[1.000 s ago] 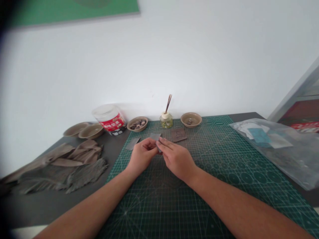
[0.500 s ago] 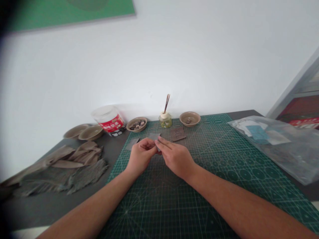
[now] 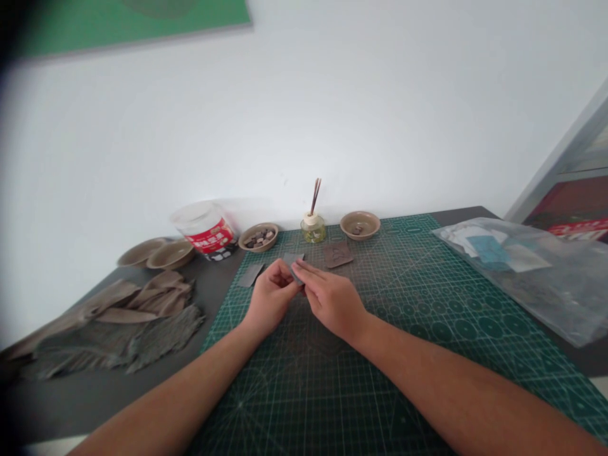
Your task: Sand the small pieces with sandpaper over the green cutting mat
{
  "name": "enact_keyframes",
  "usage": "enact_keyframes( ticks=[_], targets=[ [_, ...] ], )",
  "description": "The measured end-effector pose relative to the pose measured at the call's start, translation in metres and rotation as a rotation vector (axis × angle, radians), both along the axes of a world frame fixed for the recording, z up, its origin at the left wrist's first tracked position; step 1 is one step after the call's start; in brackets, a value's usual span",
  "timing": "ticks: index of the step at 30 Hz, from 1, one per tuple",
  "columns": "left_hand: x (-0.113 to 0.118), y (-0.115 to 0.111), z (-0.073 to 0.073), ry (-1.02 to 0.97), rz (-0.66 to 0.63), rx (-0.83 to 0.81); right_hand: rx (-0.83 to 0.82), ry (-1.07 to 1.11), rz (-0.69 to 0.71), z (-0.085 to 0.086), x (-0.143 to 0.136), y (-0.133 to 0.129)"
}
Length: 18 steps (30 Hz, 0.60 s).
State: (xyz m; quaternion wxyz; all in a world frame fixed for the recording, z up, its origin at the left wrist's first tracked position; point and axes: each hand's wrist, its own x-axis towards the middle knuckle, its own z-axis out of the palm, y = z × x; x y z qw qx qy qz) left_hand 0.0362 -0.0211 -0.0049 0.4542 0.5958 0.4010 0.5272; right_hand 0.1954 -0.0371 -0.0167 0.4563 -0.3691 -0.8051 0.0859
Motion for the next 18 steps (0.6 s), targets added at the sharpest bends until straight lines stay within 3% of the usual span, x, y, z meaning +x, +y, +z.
enact_keyframes(
  ticks=[10,14,18],
  targets=[
    [0.0016,-0.0039,0.0007,-0.08,-0.054,-0.013,-0.037,0.003,-0.057,-0.0029,0.0023,0.001],
    [0.0007,-0.0036,0.0005,-0.089,-0.066,0.005,0.02,-0.014,-0.037,-0.0039,0.003,-0.0001],
    [-0.0031,-0.0016,-0.0006,-0.059,-0.06,0.001,-0.104,-0.063,-0.094,-0.0063,0.0075,0.0056]
  ],
)
